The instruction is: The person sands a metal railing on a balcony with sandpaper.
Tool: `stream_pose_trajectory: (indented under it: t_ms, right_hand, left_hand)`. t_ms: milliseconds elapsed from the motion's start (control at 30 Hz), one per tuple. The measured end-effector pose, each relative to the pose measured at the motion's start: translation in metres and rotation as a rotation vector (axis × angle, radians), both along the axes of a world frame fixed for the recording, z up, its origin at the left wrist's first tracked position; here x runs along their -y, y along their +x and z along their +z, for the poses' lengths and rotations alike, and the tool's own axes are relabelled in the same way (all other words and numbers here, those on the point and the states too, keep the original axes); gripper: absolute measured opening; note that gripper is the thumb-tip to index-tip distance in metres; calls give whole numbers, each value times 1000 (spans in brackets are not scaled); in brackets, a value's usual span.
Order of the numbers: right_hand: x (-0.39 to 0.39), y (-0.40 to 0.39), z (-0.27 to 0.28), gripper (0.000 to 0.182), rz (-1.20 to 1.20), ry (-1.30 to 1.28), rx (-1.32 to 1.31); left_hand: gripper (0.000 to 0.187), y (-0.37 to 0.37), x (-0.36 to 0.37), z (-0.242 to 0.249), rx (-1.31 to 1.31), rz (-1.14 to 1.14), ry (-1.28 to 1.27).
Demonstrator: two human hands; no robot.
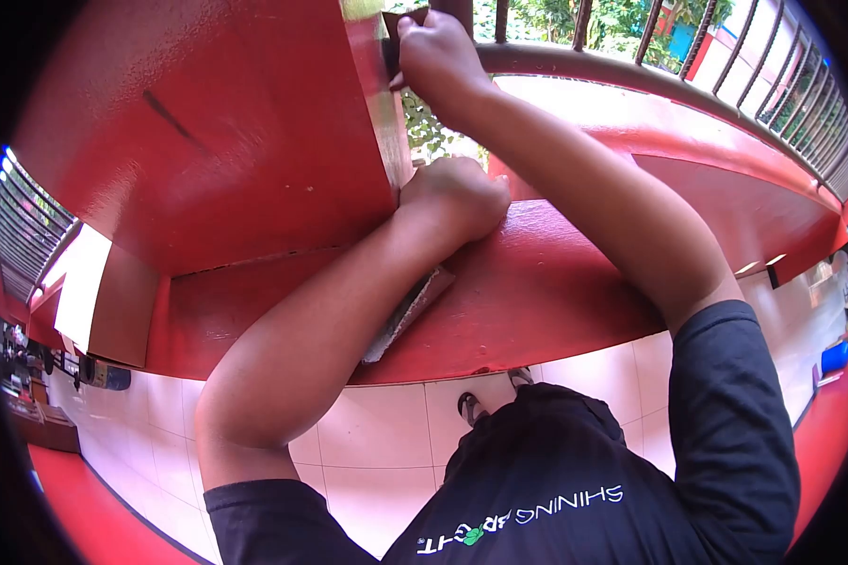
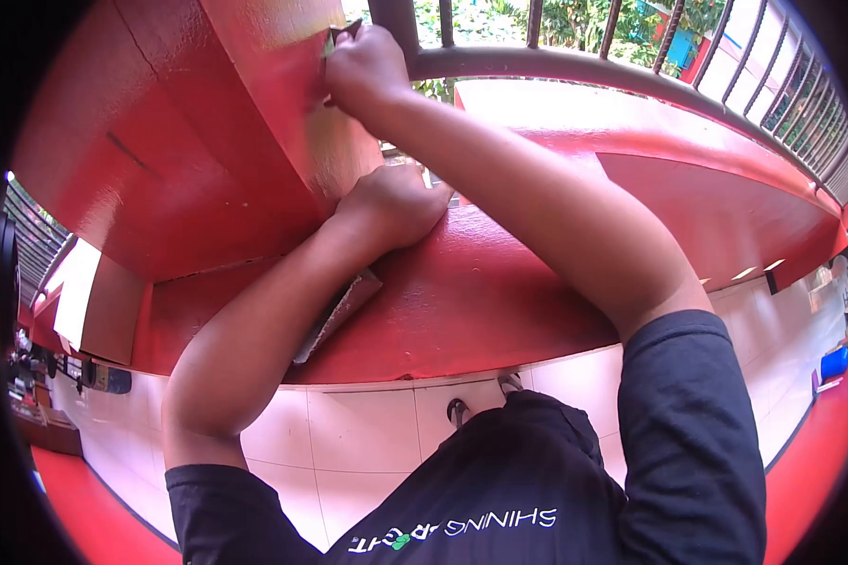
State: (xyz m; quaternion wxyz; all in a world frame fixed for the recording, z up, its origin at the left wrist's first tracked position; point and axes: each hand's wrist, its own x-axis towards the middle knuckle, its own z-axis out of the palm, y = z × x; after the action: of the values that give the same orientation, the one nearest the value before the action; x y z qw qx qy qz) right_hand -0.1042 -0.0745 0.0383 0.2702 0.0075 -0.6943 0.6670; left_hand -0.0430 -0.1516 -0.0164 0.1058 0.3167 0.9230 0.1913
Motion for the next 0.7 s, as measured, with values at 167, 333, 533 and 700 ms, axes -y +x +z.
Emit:
stream_pose_trajectory:
  t_ms: [167, 333, 533, 700]
  right_hand:
    - [9, 21, -9, 28, -219, 314, -36]
    - [-20, -30, -18, 26, -171, 275, -32]
    - [-44, 57, -7, 28, -217, 799, -185]
    - [-56, 39, -8, 35, -394, 1295, -562]
  left_hand:
    - [55, -9, -1, -14, -19, -88, 23]
    - [61, 6, 0, 8, 31, 1, -75]
    - [61, -1, 1, -4, -27, -34, -30]
    - [59, 5, -2, 6, 29, -1, -72]
